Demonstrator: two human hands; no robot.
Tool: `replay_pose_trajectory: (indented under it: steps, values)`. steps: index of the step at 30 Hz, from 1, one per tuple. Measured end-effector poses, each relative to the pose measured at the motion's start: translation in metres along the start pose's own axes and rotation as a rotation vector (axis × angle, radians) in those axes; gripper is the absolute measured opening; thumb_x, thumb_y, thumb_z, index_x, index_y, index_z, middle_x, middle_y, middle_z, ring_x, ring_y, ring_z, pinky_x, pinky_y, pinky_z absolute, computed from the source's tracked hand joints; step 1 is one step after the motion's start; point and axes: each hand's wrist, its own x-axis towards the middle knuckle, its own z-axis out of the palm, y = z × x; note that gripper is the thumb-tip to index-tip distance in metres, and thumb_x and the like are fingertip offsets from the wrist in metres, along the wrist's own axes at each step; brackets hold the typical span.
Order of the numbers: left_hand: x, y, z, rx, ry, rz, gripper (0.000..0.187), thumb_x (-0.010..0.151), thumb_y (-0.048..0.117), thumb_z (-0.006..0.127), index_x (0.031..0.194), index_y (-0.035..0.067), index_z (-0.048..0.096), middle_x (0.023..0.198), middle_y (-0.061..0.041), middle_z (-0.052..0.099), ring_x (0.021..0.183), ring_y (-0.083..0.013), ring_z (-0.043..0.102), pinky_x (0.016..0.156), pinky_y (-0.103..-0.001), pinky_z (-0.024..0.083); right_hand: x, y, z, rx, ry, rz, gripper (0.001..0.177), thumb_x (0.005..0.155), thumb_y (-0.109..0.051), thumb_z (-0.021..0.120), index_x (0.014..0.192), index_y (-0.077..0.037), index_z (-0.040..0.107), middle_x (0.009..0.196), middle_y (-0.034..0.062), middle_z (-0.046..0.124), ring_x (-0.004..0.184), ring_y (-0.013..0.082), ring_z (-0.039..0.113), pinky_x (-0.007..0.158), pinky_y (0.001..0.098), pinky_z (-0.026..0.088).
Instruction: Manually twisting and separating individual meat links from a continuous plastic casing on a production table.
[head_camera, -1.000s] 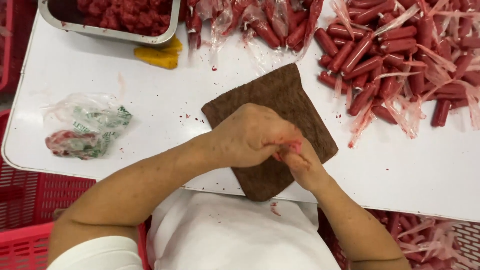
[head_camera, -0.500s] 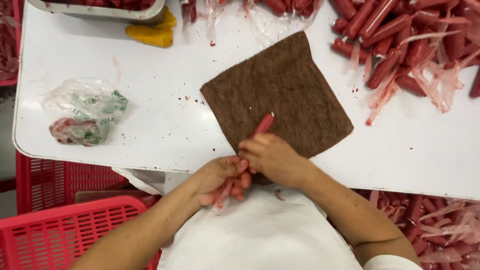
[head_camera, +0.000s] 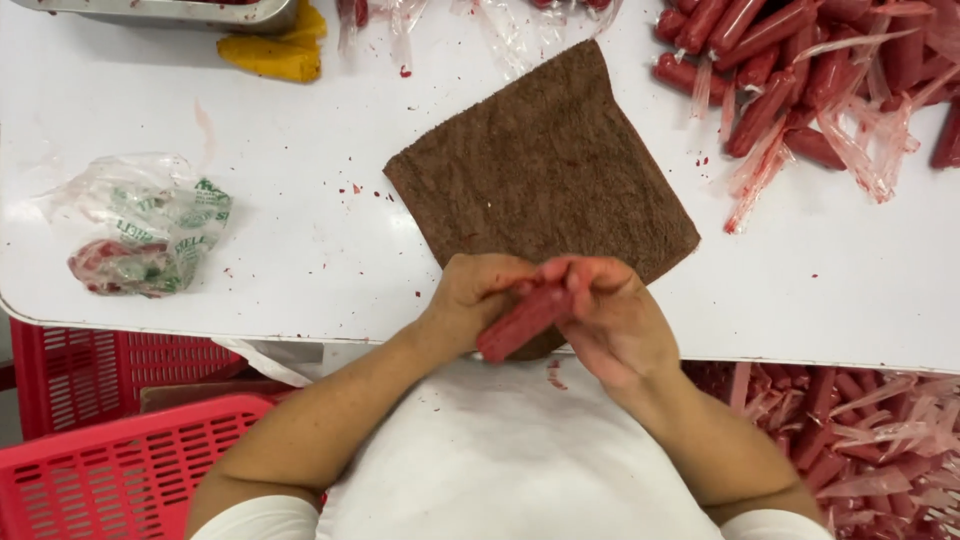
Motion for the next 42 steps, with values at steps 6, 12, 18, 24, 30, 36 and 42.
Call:
replay_pose_trajectory:
  steps: [6,12,18,24,30,36,42]
  values:
    - [0.015,-0.012,0.04,-0.879,0.229,-0.321,0.012,0.1,0.012,0.057,0.102,0.012,0.069,0.049,-0.02,0.056,0.028,-0.0209,0.048,0.033,-0.029,0.047,0.047,0.023,0.013,-0.086,0.247,-0.395,0.005,0.089,-0.007,0.073,0.09,-0.006,0.069,0.109,0.0126,0.072,0.095,0.0205,0.069,0.092,0.0351,0.051]
    - [0.043,0.032,0.001,-0.034,0.23,-0.028,0.02,0.094,0.014,0.068,0.075,0.011,0.069,0.05,-0.005,0.058,0.039,-0.0179,0.054,0.039,-0.024,0.045,0.058,-0.015,0.021,-1.047,0.108,-1.031,0.018,0.094,-0.021,0.07,0.083,-0.008,0.077,0.098,0.0077,0.076,0.106,0.029,0.048,0.093,0.0372,0.036]
    - [0.042,0.058,-0.025,-0.003,0.052,-0.175,0.016,0.095,0.009,0.067,0.08,0.006,0.07,0.057,-0.011,0.064,0.046,-0.0216,0.061,0.043,-0.027,0.049,0.031,-0.057,0.038,-1.658,-0.282,-0.987,0.021,0.097,-0.016,0.068,0.078,-0.017,0.077,0.098,-0.0026,0.077,0.124,0.0421,0.054,0.095,0.0436,0.041]
    - [0.059,0.082,-0.039,0.396,-0.187,0.163,0.031,0.086,0.034,0.072,0.096,0.008,0.059,0.078,-0.009,0.058,0.07,-0.0305,0.066,0.062,-0.039,0.056,0.043,-0.068,0.028,-1.497,-0.449,-0.669,0.017,0.095,-0.024,0.068,0.082,-0.019,0.078,0.091,-0.0068,0.075,0.115,0.032,0.049,0.121,0.0506,0.023]
    - [0.049,0.044,-0.032,0.608,-0.247,0.349,0.035,0.094,0.04,0.065,0.093,0.007,0.051,0.088,-0.008,0.05,0.077,-0.0309,0.063,0.063,-0.039,0.055,0.053,-0.073,0.01,-1.423,-0.552,-0.531,0.011,0.092,-0.023,0.072,0.091,-0.017,0.08,0.096,-0.0025,0.074,0.113,0.0304,0.046,0.119,0.053,0.027]
    - [0.042,0.039,-0.025,0.635,-0.142,0.384,0.042,0.091,0.046,0.07,0.098,0.008,0.052,0.098,-0.009,0.052,0.085,-0.0297,0.065,0.067,-0.038,0.058,0.048,-0.073,0.017,-1.414,-0.563,-0.501,0.014,0.089,-0.026,0.075,0.091,-0.015,0.081,0.098,0.0004,0.076,0.119,0.0315,0.045,0.12,0.0522,0.027]
    - [0.035,0.003,-0.015,0.803,-0.005,0.447,0.035,0.096,0.045,0.061,0.097,0.01,0.057,0.1,-0.007,0.053,0.084,-0.0275,0.066,0.066,-0.036,0.058,0.061,-0.058,0.0,-1.245,-0.495,-0.499,0.013,0.089,-0.019,0.077,0.097,-0.009,0.079,0.105,0.0076,0.076,0.115,0.0345,0.055,0.109,0.0525,0.042]
